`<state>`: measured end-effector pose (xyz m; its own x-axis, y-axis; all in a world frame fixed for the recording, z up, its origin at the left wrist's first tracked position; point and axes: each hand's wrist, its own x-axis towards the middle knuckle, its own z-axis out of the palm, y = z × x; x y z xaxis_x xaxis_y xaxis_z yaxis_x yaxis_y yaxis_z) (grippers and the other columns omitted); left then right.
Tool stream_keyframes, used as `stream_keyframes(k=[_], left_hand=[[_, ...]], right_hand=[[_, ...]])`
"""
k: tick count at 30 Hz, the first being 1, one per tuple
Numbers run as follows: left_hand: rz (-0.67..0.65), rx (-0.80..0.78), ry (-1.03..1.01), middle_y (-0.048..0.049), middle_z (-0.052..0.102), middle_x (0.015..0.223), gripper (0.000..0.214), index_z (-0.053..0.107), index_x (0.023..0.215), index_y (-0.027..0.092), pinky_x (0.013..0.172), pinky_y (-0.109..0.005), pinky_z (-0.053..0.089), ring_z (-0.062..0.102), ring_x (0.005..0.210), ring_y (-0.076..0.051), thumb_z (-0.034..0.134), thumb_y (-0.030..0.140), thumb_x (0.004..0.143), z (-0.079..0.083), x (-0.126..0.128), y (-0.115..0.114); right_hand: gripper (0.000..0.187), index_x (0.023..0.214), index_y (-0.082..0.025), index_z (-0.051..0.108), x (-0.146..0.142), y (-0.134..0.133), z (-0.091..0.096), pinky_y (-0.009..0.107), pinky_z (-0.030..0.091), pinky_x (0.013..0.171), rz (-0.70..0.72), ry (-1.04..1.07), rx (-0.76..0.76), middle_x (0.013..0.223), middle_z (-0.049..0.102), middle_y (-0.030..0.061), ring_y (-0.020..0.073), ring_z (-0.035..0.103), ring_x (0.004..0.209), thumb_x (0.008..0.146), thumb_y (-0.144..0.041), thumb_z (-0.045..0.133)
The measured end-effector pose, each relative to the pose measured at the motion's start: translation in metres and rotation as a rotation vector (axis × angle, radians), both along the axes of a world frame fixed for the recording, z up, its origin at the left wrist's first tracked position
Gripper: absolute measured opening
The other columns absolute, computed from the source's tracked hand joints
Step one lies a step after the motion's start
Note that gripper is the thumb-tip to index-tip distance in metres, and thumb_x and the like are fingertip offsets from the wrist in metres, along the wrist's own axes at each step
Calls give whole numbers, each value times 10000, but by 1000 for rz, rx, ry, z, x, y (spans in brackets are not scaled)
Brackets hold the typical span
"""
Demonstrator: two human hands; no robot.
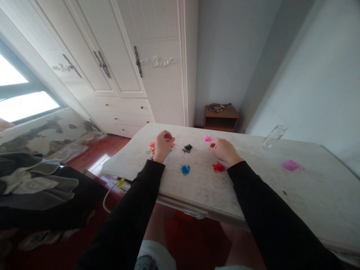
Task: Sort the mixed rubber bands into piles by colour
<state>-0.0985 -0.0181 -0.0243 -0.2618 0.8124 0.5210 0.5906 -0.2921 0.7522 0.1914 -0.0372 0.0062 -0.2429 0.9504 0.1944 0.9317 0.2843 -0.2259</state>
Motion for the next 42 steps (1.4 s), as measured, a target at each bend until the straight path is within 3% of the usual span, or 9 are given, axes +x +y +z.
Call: stream_keyframes(k=[6,11,15,18,21,32,38,42], left_hand=[[-235,10,-182,-1,628,735,176,568,739,194,629,-263,505,637,725,-157,731,244,693,14,36,1],[-551,40,-202,-20,643,779,208,590,763,187,658,-270,534,644,766,-156,770,262,691,41,87,25],[-670,-6,-250,-8,633,755,271,596,764,184,662,-275,536,629,734,-144,819,304,665,35,108,45],[-729,-26,-270,-3,630,758,302,606,763,179,693,-286,543,622,723,-135,846,324,651,23,110,50],[-774,-29,-283,-10,639,774,298,618,765,175,721,-294,552,628,730,-133,856,317,654,17,105,47],[-740,-30,-244,-27,661,797,305,643,803,180,691,-283,567,648,747,-148,855,381,712,22,94,40],[-786,-21,-123,-51,676,884,270,765,1015,200,713,-277,591,659,794,-154,815,311,774,26,90,31],[-816,-16,-64,-63,676,905,143,788,936,198,711,-276,584,658,777,-147,750,293,836,27,92,28]], right_hand=[[218,859,-188,755,-4,-1,4,287,461,808,95,173,141,954,759,83,199,666,877,918,-254,555],[293,1181,-152,687,-1,6,-1,305,512,852,173,455,239,1075,742,97,191,672,913,910,-244,621],[285,1194,-175,679,3,9,-4,328,534,852,200,525,264,1090,743,95,193,683,885,916,-230,651],[135,1030,-180,717,2,8,-2,321,524,853,225,494,281,1014,749,84,195,682,883,923,-174,635],[124,981,-177,722,-1,7,-1,317,514,848,240,457,284,981,748,80,199,681,884,905,-126,638],[141,866,-207,731,-3,-2,6,320,527,823,180,525,343,911,752,63,206,679,841,940,-217,611],[165,889,-207,730,-4,-3,7,320,535,834,199,559,354,930,746,72,212,684,874,962,-238,585],[176,895,-217,732,-7,-6,9,321,536,833,199,561,345,927,741,68,214,682,879,977,-264,584]])
